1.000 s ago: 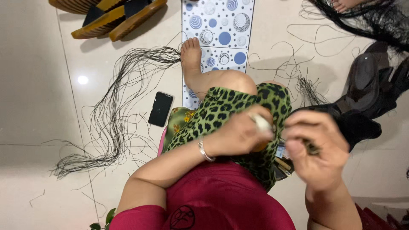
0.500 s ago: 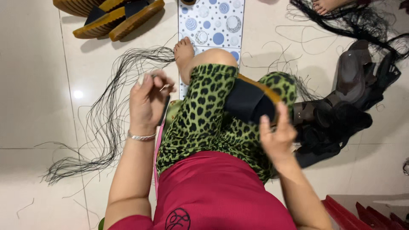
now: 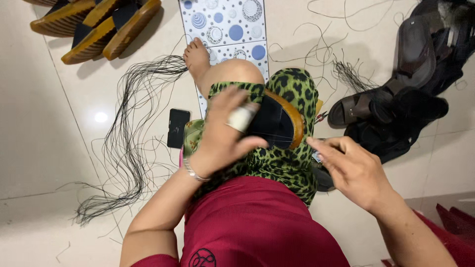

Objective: The person uses a needle and thread to stitch along the edge of a dark shoe sole, pulling the thread tight through pre-existing holes while holding the shoe in their lap.

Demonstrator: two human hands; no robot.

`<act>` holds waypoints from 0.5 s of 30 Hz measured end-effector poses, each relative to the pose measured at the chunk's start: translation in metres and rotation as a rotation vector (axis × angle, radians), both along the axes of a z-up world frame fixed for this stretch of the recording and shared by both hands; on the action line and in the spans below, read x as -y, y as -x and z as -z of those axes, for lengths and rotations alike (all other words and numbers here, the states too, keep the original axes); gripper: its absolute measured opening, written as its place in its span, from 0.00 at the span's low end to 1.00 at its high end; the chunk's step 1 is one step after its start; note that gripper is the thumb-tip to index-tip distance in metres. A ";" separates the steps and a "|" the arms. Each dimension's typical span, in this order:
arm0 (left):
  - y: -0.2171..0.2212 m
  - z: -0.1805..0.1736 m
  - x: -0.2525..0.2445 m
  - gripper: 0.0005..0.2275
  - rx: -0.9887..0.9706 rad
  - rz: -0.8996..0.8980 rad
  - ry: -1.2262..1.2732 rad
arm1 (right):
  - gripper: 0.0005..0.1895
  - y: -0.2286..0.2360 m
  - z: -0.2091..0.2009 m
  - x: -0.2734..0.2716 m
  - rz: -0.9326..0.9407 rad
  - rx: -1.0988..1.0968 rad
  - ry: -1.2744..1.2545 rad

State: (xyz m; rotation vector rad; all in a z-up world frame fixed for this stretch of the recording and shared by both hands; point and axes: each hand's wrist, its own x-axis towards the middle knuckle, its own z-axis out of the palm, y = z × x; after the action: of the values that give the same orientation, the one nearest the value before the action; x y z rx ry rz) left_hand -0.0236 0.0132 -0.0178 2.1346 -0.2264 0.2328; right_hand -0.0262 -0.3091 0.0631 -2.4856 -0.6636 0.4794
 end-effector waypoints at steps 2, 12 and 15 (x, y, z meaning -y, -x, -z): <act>-0.010 -0.009 0.025 0.37 0.020 0.282 -0.117 | 0.25 -0.005 -0.003 -0.005 -0.119 0.108 0.181; -0.024 -0.006 0.051 0.35 0.044 0.423 -0.205 | 0.32 -0.020 -0.023 -0.023 -0.195 -0.098 0.677; -0.020 0.002 0.059 0.33 0.083 0.381 -0.179 | 0.36 -0.027 -0.035 -0.043 -0.315 0.161 0.695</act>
State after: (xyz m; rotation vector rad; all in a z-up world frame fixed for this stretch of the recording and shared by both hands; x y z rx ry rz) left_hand -0.0032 -0.0458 -0.0200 2.2093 -0.7173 0.0793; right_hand 0.0007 -0.2659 0.0982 -3.1035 -1.1143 0.7286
